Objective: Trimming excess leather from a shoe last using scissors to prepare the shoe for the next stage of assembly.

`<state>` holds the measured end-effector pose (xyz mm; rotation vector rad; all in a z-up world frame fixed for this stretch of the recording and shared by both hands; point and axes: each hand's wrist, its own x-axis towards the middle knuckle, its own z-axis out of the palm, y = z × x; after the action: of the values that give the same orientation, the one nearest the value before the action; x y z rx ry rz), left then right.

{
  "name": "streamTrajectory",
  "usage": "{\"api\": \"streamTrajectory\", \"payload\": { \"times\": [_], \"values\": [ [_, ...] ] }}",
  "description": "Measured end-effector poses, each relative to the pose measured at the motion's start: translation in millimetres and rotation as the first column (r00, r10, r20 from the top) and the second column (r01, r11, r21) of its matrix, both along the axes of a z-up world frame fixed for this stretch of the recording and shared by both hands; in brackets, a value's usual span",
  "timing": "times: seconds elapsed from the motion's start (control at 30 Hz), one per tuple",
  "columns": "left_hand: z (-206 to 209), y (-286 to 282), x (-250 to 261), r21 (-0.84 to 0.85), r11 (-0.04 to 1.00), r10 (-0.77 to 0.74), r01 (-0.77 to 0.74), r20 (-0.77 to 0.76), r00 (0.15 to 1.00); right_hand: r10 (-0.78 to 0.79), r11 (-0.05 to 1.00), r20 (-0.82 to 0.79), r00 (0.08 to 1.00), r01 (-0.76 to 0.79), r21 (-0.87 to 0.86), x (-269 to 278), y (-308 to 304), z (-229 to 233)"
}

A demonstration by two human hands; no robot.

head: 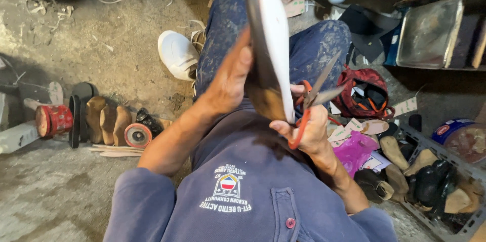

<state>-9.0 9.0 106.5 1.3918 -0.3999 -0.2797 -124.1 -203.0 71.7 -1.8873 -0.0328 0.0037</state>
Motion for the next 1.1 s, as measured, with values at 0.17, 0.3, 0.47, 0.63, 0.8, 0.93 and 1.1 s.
{"api": "streamTrajectory", "payload": {
  "times": [0.17,0.3,0.47,0.63,0.8,0.93,1.1],
  "values": [
    [-20.3,-23.2,-13.1,-0.309,0.910,0.106,-0.276,-0.470,0.876,0.019,0.998,-0.053,0.998,-0.016,0.054,-6.2,-7.4,-9.4],
    [-29.7,-19.0,-11.7,-0.328,0.882,0.137,-0.339,-0.509,0.849,-0.051,0.986,-0.292,0.955,0.002,-0.167,-14.8,-50.1,-38.0],
    [-50.7,-14.3,-1.1,-0.329,0.853,0.157,-0.405,-0.579,0.800,0.053,0.610,-0.328,0.943,-0.291,-0.737,-26.3,-60.5,-22.2],
    [-75.8,-15.0,9.4,-0.343,0.820,0.148,-0.459,-0.646,0.749,0.096,0.488,-0.438,0.894,-0.426,-0.762,-58.2,-67.6,-43.3],
    [-96.7,-15.2,11.9,-0.356,0.776,0.137,-0.522,-0.712,0.689,0.108,0.503,-0.307,0.945,-0.319,-0.803,-55.1,-65.1,-31.5],
    [-107.0,-17.3,10.2,-0.366,0.755,0.120,-0.544,-0.738,0.664,0.129,0.720,-0.114,0.985,-0.172,-0.673,-26.8,-48.5,-8.6],
    [-103.8,-32.5,5.6,-0.435,0.735,0.011,-0.520,-0.759,0.651,0.098,0.879,-0.342,0.935,0.080,0.471,-11.9,0.1,-52.7]
  ]
}}
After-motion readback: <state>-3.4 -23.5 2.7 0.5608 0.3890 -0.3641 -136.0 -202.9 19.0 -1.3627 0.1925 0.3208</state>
